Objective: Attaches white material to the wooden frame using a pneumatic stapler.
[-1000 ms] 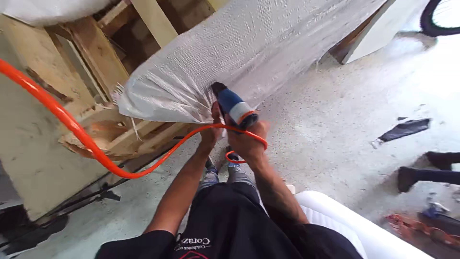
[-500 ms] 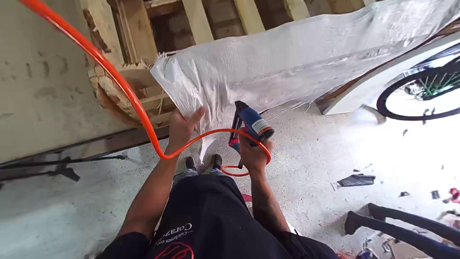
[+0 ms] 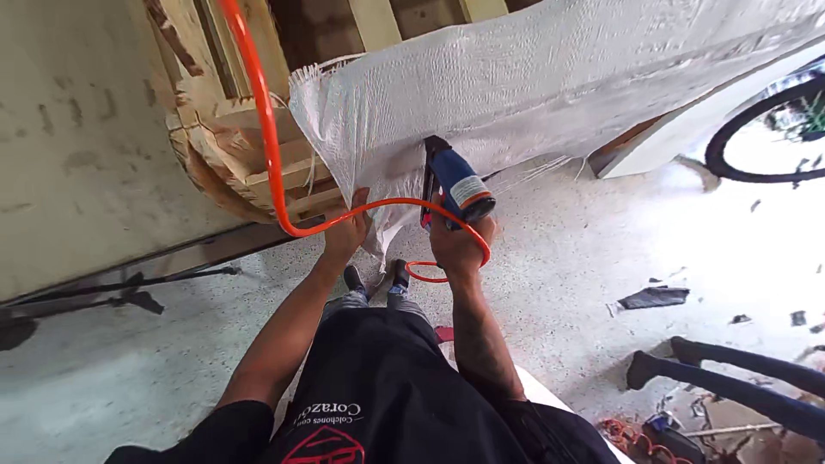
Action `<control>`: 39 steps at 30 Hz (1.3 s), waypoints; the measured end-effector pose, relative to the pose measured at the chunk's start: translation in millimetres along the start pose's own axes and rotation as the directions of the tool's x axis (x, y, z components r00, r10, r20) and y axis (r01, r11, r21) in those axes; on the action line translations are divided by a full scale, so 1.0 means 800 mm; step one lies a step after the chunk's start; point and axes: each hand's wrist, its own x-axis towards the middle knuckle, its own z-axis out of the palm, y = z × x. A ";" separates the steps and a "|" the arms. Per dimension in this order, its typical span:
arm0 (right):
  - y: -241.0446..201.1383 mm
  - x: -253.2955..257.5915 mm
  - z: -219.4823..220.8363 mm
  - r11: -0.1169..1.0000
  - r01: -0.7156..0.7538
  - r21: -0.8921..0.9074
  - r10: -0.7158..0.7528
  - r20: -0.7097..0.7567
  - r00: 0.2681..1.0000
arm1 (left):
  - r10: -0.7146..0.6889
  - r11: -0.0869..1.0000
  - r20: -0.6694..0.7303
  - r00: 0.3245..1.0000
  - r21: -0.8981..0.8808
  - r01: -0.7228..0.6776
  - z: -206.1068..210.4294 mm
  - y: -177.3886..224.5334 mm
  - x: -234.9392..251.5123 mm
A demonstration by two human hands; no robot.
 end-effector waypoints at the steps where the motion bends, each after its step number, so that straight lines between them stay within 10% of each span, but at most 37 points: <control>1: -0.003 -0.003 0.004 1.000 0.029 0.004 -0.029 -0.005 1.000 | 0.024 1.000 0.020 1.000 0.004 -0.024 -0.002 -0.002 0.002; 6: -0.024 -0.028 0.017 0.999 -0.041 0.020 0.041 0.020 0.999 | 0.028 1.000 0.195 0.980 -0.019 -0.024 -0.042 0.005 0.003; 10: -0.050 -0.020 -0.019 0.994 -0.013 0.109 0.007 0.047 0.999 | 0.099 0.942 0.045 0.994 -0.326 -0.080 -0.122 0.034 0.013; 16: -0.108 0.045 -0.090 0.978 0.196 0.067 -0.205 0.194 0.959 | -0.105 0.856 0.167 0.980 -0.486 0.175 -0.208 0.076 0.087; 20: -0.124 0.123 -0.123 0.989 0.142 -0.041 -0.115 0.388 0.914 | 0.019 1.000 0.076 0.997 0.008 -0.020 -0.220 0.087 0.134; 25: -0.135 0.237 -0.130 0.942 0.300 -0.151 -0.163 0.577 0.801 | 0.074 0.840 0.199 0.977 0.516 -0.169 -0.247 0.111 0.168; 28: -0.117 0.310 -0.108 0.899 0.438 -0.003 -0.311 0.701 0.642 | 0.025 0.871 0.326 0.945 0.457 -0.180 -0.255 0.088 0.198; 31: -0.136 0.387 -0.057 0.935 0.163 0.314 -0.353 0.860 0.369 | -0.088 0.949 0.427 0.900 0.310 -0.055 -0.266 0.070 0.222; 35: -0.140 0.467 0.034 0.927 -0.245 0.283 -0.305 0.951 -0.057 | -0.209 0.969 0.505 0.837 0.224 0.107 -0.270 0.061 0.231; 39: -0.196 0.452 0.108 0.980 -0.195 0.049 -0.100 0.959 -0.265 | -0.226 0.962 0.612 0.758 0.261 0.076 -0.281 0.058 0.247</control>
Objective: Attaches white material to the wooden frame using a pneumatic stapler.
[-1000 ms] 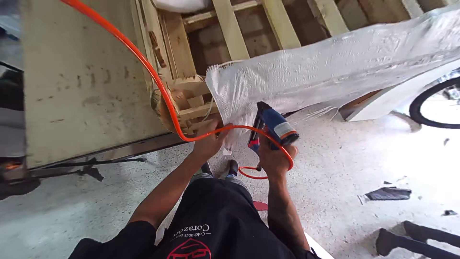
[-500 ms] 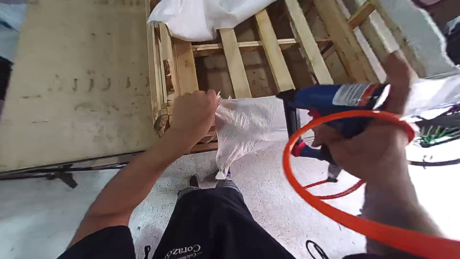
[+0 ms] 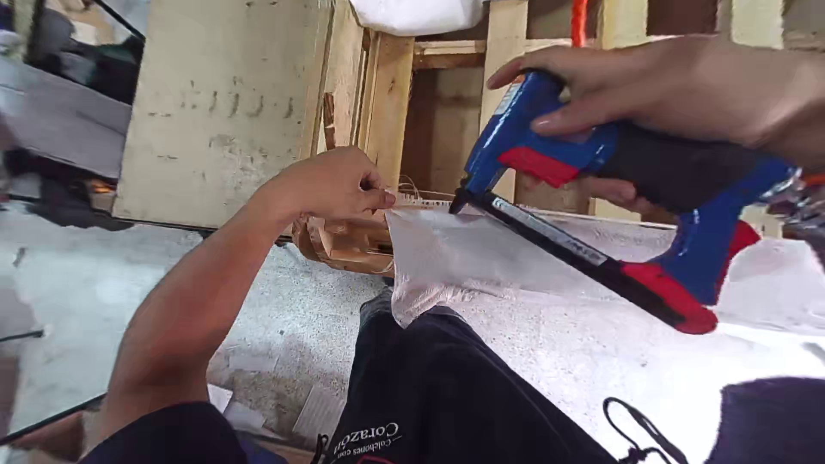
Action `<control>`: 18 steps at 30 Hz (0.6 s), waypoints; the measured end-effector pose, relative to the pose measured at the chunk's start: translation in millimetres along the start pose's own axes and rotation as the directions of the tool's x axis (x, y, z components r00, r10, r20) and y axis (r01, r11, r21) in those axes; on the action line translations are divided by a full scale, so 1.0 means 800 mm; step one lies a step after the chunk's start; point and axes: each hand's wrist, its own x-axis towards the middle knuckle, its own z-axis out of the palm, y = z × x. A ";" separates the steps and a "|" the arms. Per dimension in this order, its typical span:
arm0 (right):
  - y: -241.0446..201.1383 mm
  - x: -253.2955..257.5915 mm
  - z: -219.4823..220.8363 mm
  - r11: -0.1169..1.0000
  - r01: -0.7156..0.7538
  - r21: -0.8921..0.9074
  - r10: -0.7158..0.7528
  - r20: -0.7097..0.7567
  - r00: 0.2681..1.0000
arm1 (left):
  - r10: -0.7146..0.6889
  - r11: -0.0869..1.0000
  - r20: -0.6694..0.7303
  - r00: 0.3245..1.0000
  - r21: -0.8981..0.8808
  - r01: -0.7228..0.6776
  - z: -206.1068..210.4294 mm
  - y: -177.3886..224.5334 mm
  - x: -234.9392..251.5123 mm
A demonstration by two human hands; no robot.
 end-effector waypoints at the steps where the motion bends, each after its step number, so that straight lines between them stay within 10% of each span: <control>1: -0.002 0.014 0.000 1.000 0.022 0.003 -0.022 0.037 0.999 | 0.024 0.999 0.028 0.999 0.024 -0.025 -0.007 0.000 0.005; 12: -0.025 0.129 0.012 0.965 -0.235 0.117 0.189 0.311 0.931 | 0.163 0.976 0.224 0.961 0.107 -0.190 -0.016 -0.034 0.024; 18: -0.052 0.128 0.005 0.972 -0.233 -0.038 0.236 0.134 0.962 | 0.276 0.956 0.161 0.947 0.050 -0.288 -0.009 -0.052 0.028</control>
